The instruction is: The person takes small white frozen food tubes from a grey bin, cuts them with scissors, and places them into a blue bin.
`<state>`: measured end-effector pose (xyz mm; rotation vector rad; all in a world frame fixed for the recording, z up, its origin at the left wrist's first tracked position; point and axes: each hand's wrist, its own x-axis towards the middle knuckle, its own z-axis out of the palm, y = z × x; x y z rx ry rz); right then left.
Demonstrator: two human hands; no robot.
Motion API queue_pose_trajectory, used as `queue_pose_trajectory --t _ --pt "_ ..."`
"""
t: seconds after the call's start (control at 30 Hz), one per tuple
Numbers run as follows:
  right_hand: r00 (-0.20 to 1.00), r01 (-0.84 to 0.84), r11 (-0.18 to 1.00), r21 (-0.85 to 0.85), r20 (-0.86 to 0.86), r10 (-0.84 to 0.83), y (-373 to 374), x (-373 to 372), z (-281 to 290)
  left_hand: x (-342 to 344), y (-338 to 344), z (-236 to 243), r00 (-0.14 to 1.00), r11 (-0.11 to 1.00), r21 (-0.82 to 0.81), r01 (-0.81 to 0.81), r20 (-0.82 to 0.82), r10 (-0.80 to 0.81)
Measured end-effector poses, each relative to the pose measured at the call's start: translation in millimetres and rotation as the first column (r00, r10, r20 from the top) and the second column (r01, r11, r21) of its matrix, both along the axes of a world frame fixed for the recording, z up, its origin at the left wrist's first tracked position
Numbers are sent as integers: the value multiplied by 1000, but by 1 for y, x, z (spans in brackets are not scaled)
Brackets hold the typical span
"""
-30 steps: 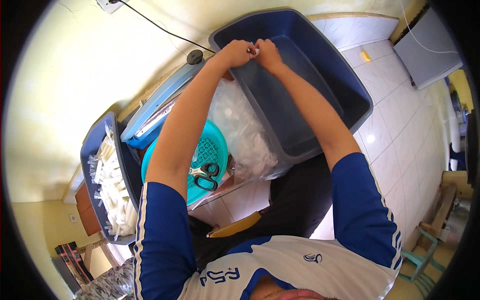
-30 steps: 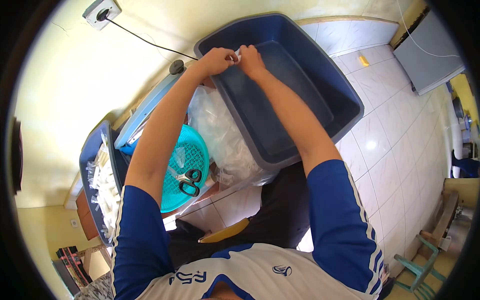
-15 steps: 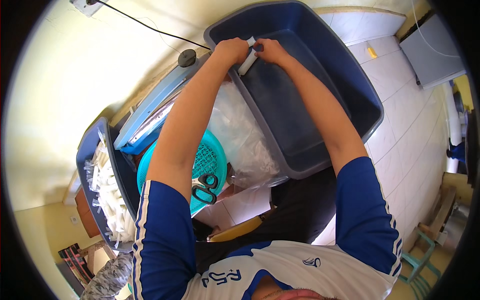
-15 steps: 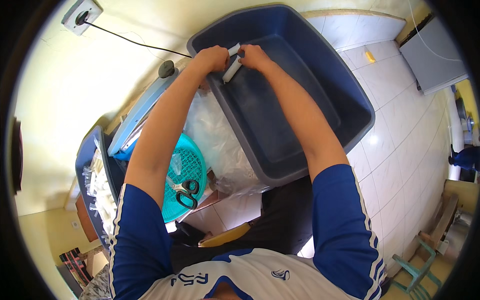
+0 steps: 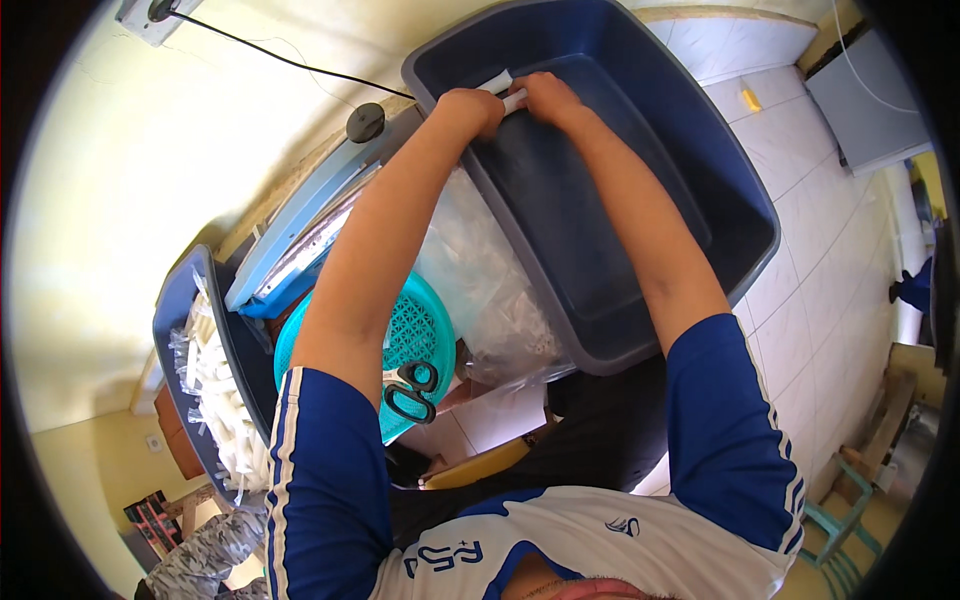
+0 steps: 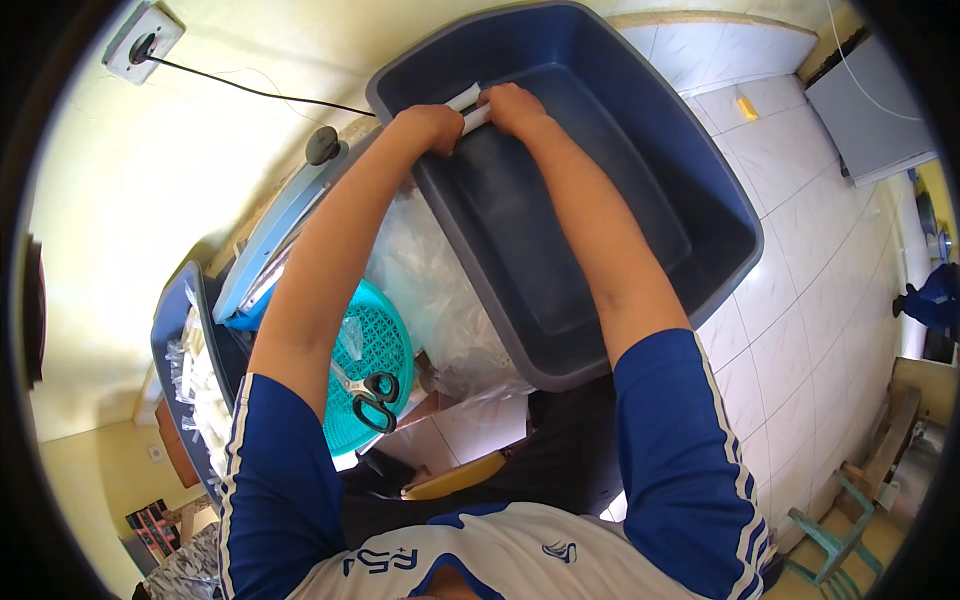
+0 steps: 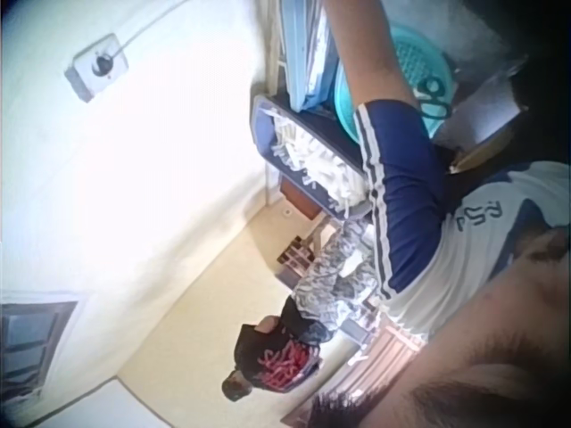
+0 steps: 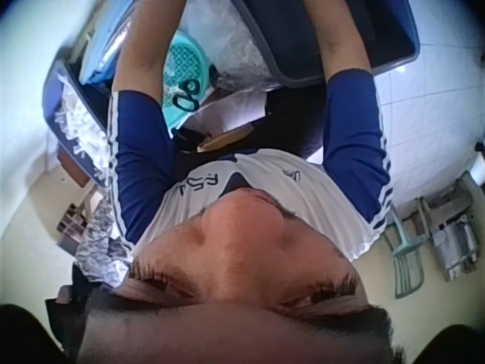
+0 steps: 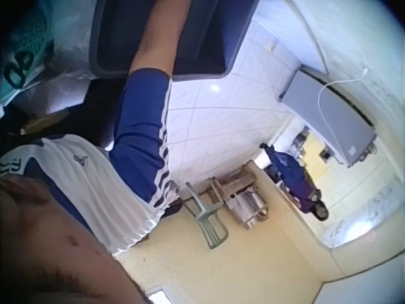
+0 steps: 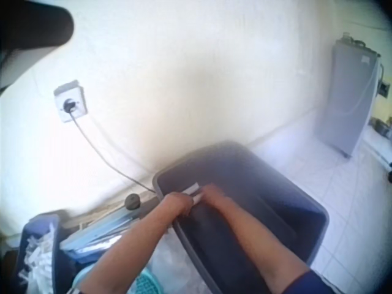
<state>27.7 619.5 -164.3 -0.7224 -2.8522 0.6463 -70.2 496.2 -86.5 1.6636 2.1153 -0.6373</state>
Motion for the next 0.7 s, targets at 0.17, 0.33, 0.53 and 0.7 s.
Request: queue_pose_trajectory --t 0.17,0.33,0.53,0.7 --pt "984 111 991 -78 -132 -120 4 1 -10 10 2 3 995 996 8 -89 -45 89" --pt "955 130 981 -147 -248 -164 2 -16 -23 8 5 4 994 996 -43 -81 -81 78" --pt "922 212 960 -184 -288 -259 -9 -30 -25 9 2 5 994 998 -43 -53 -95 49" --pt "913 233 968 -93 -323 -251 -17 -31 -21 0 8 -4 940 930 -133 -342 -30 341"
